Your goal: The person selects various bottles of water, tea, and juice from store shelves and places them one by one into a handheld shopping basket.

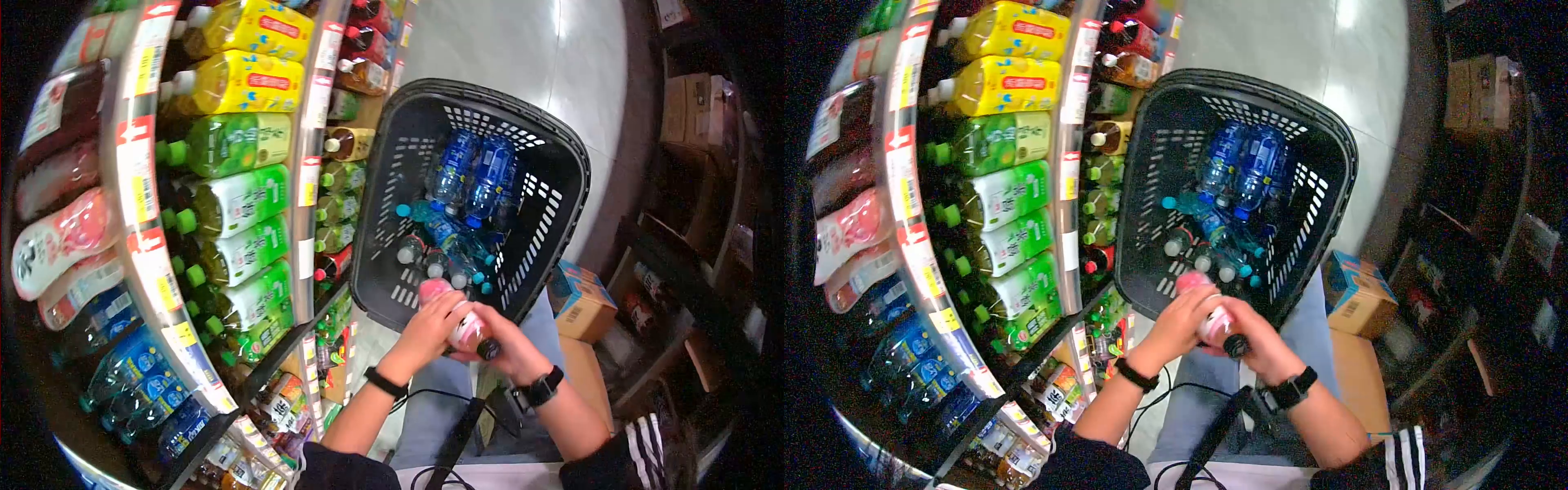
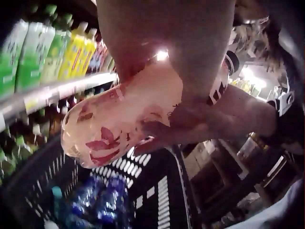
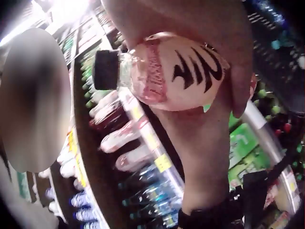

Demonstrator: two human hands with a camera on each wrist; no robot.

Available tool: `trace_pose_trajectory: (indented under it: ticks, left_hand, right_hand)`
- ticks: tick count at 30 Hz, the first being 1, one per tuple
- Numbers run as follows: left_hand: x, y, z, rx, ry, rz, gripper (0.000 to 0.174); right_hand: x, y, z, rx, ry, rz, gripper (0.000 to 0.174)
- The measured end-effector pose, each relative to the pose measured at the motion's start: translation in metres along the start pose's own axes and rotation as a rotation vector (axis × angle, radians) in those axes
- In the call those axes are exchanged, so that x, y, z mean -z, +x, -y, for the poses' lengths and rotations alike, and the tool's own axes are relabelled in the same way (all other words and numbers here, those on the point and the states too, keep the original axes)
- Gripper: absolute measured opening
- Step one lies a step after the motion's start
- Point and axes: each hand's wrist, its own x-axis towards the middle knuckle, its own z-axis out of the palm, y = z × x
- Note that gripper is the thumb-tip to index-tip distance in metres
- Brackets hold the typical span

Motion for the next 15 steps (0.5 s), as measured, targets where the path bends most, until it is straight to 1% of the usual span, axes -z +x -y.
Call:
trace_pose_trajectory:
  ticks: [1, 3, 4, 7, 10, 12, 13, 14, 15]
  left_hand:
    - [-0.016, 0.009, 0.009, -0.012, -0.006, 0.021, 0.057]
    - [-0.042, 0.027, 0.029, -0.037, -0.015, 0.062, 0.054]
    - [-0.054, 0.035, 0.042, -0.052, 0.014, 0.09, 0.05]
    - [-0.069, 0.067, 0.074, -0.134, 0.145, 0.079, 0.041]
    - [-0.073, 0.096, 0.105, -0.075, 0.182, 0.088, 0.04]
    - [-0.078, 0.11, 0.123, -0.065, 0.29, 0.017, 0.042]
    - [-0.084, 0.114, 0.133, -0.017, 0.351, 0.034, 0.044]
    - [-0.09, 0.119, 0.138, 0.042, 0.392, 0.003, 0.044]
    - [-0.097, 0.123, 0.141, 0.104, 0.433, -0.026, 0.045]
  right_hand:
    - [0.011, 0.007, 0.008, -0.061, 0.018, -0.114, 0.033]
    - [0.026, 0.019, 0.016, -0.064, -0.058, -0.238, 0.037]
    - [0.031, 0.025, 0.019, -0.052, -0.104, -0.289, 0.041]
    - [0.06, 0.064, 0.021, 0.015, -0.342, -0.249, 0.054]
    - [0.073, 0.105, 0.04, 0.077, -0.304, -0.252, 0.06]
    - [0.078, 0.131, 0.05, 0.126, -0.425, -0.24, 0.066]
    - [0.083, 0.145, 0.052, 0.171, -0.464, -0.23, 0.067]
    - [0.09, 0.161, 0.055, 0.22, -0.508, -0.218, 0.069]
    - [0.099, 0.177, 0.054, 0.249, -0.54, -0.248, 0.067]
